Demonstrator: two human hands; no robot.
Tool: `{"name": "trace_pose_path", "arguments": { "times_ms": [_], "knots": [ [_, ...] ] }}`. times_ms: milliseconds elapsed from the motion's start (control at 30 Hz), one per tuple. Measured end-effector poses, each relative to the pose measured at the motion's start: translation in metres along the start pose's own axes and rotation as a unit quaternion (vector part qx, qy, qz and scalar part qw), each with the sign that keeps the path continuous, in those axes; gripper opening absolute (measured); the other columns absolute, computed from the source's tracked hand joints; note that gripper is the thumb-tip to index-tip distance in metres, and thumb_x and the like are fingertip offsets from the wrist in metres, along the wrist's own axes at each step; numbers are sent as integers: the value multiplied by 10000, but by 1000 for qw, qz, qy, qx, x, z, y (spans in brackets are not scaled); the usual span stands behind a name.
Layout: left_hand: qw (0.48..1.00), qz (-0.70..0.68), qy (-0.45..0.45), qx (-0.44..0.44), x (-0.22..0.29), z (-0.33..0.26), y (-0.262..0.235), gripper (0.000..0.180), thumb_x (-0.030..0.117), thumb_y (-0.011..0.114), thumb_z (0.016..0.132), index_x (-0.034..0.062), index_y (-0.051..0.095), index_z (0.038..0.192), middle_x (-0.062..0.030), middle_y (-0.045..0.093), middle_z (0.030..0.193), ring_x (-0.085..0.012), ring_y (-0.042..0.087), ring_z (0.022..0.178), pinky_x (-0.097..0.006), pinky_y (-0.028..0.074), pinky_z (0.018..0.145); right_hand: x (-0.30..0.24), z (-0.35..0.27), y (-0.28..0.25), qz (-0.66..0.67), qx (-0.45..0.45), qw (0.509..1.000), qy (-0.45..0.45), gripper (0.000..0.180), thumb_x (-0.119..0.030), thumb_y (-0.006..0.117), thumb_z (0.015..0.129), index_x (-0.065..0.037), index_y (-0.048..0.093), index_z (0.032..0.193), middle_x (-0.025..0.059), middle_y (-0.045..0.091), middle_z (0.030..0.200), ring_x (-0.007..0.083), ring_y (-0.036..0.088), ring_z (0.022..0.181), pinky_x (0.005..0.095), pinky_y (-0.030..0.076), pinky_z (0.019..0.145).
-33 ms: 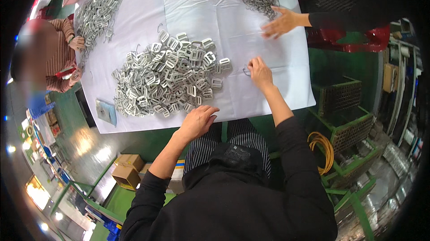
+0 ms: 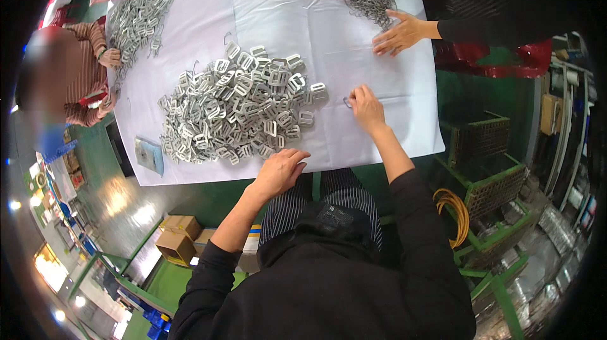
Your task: The person assembles small white plastic buckles by hand, inserting metal hooks into the buckle slots. They repeatedly pick up a buckle and a hook, connect them, and place the assembled unit into a red basket. The task is performed at a table with other workers nearby.
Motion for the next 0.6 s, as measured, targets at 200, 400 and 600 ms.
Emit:
{"name": "trace_pose_path", "arguments": {
  "times_ms": [200,400,600],
  "knots": [
    [997,-39,-40,48,0,3,0,231,119,536,833,63,554,1056,-141,586,979,-325,553,926,-394,446,797,-11,-14,6,7,4,1000,-19,302,-170,679,713,-93,527,963,61,516,909,254,532,903,381,465,708],
    [981,-83,-3,178,-25,54,-23,273,77,544,821,72,555,1094,-140,558,1088,-313,512,1049,-373,406,903,-15,36,-13,41,180,983,-14,320,-148,649,746,-80,527,1034,99,524,992,296,497,970,401,422,824],
    [937,-35,59,343,-61,209,-72,371,155,510,859,37,459,1207,-172,447,1254,-336,347,1240,-410,296,1016,71,138,-36,-52,390,919,24,342,-202,538,853,-20,476,1137,133,505,1125,336,448,1086,446,346,921]
  ]
}}
Point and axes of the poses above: each hand's wrist, its own z-axis towards the middle knuckle, its own y-axis out of the palm, x = y × z, the point moved 1 cm from there along z, towards the middle knuckle
